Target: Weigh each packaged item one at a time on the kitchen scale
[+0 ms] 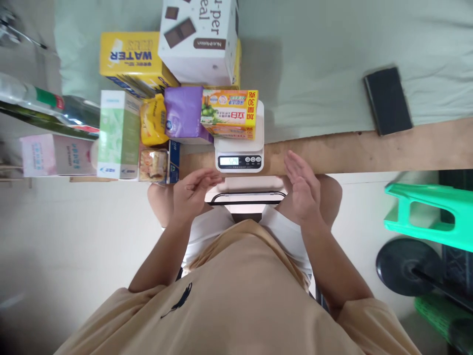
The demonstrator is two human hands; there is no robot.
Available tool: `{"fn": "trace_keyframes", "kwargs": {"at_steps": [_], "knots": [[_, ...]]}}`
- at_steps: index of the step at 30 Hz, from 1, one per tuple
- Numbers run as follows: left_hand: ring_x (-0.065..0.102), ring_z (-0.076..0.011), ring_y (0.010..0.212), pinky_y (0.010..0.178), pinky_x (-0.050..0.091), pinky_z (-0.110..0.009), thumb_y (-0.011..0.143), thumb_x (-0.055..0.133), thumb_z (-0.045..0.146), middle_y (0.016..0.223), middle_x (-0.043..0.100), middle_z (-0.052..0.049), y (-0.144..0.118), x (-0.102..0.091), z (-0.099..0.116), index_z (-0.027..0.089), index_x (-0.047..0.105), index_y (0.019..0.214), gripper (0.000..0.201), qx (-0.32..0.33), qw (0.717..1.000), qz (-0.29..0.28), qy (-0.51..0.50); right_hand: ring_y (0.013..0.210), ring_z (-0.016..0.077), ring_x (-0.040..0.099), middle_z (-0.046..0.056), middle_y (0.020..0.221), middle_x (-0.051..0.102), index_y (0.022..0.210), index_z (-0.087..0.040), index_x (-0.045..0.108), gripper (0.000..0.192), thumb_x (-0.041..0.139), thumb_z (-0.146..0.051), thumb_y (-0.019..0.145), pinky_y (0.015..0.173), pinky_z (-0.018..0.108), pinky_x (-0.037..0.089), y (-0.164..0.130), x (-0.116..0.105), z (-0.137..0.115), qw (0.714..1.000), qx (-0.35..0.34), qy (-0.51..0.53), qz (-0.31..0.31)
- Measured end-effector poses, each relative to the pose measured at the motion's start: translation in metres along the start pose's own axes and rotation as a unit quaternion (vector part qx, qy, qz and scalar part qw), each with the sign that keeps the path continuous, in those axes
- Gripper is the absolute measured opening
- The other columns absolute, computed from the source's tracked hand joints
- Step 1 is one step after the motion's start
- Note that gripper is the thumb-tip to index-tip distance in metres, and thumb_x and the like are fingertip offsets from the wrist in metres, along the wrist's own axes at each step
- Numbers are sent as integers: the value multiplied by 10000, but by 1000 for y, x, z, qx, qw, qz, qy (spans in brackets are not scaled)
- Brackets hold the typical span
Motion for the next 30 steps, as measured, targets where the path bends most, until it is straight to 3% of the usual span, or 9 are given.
{"fn": "trace_keyframes", "kwargs": {"at_steps": [5, 8, 11, 16, 23, 26, 30], "knots": [[835, -224, 753, 716, 715, -310, 898, 810, 489, 819, 843, -88, -5, -7, 0, 166, 817, 943, 327, -29, 999, 12, 31, 1544, 302, 555, 51, 1597, 613, 1381, -334, 675, 464, 630, -469, 940, 1378, 596, 365, -4, 7, 2, 1000, -5, -7, -11], [845, -216, 824, 776, 717, -311, 973, 703, 536, 920, 855, -101, -3, -8, 0, 173, 801, 1002, 377, -7, 999, 27, 25, 1538, 300, 562, 56, 1589, 621, 1384, -330, 678, 448, 615, -476, 965, 1382, 611, 353, -4, 10, 2, 1000, 0, -8, -16], [845, -222, 952, 876, 714, -334, 947, 745, 520, 1075, 852, -105, 2, -8, 2, 195, 793, 1104, 363, 5, 999, 42, 19, 1528, 310, 572, 81, 1578, 629, 1395, -306, 670, 466, 616, -492, 972, 1365, 622, 379, 0, 13, 0, 1000, -2, -15, -18], [832, -208, 807, 798, 711, -324, 965, 726, 527, 868, 843, -77, 13, -8, 13, 184, 795, 1050, 360, 4, 998, 45, 32, 1524, 299, 578, 78, 1563, 643, 1394, -314, 681, 451, 651, -466, 971, 1354, 605, 404, 9, 19, -4, 1000, 0, -18, -14], [769, -230, 1220, 1129, 630, -397, 1010, 676, 507, 1297, 783, -109, 34, -9, 25, 235, 719, 1271, 380, 120, 988, 89, 30, 1505, 280, 598, 67, 1565, 644, 1398, -326, 686, 466, 685, -485, 960, 1340, 561, 438, 15, 27, -1, 1000, 9, -23, -6], [608, -257, 1481, 1305, 482, -422, 1000, 665, 566, 1526, 658, -93, 49, -5, 26, 291, 647, 1418, 500, 145, 985, 93, 23, 1472, 274, 629, 65, 1543, 662, 1385, -322, 687, 464, 705, -480, 949, 1326, 551, 466, 24, 41, -7, 999, -8, -31, -20], [370, -282, 1663, 1403, 321, -456, 978, 615, 692, 1730, 446, -61, 73, 9, 27, 327, 513, 1568, 701, 121, 991, 60, -2, 1540, 250, 560, 39, 1602, 609, 1441, -340, 630, 504, 692, -472, 958, 1354, 523, 440, 49, 73, -26, 996, -48, -41, -64]]}}
Point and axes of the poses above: each hand's wrist, its own y-axis towards the middle knuckle, its own x-axis out of the palm, z = x × y, the point moved 3 cm from there along y, towards the middle knuckle
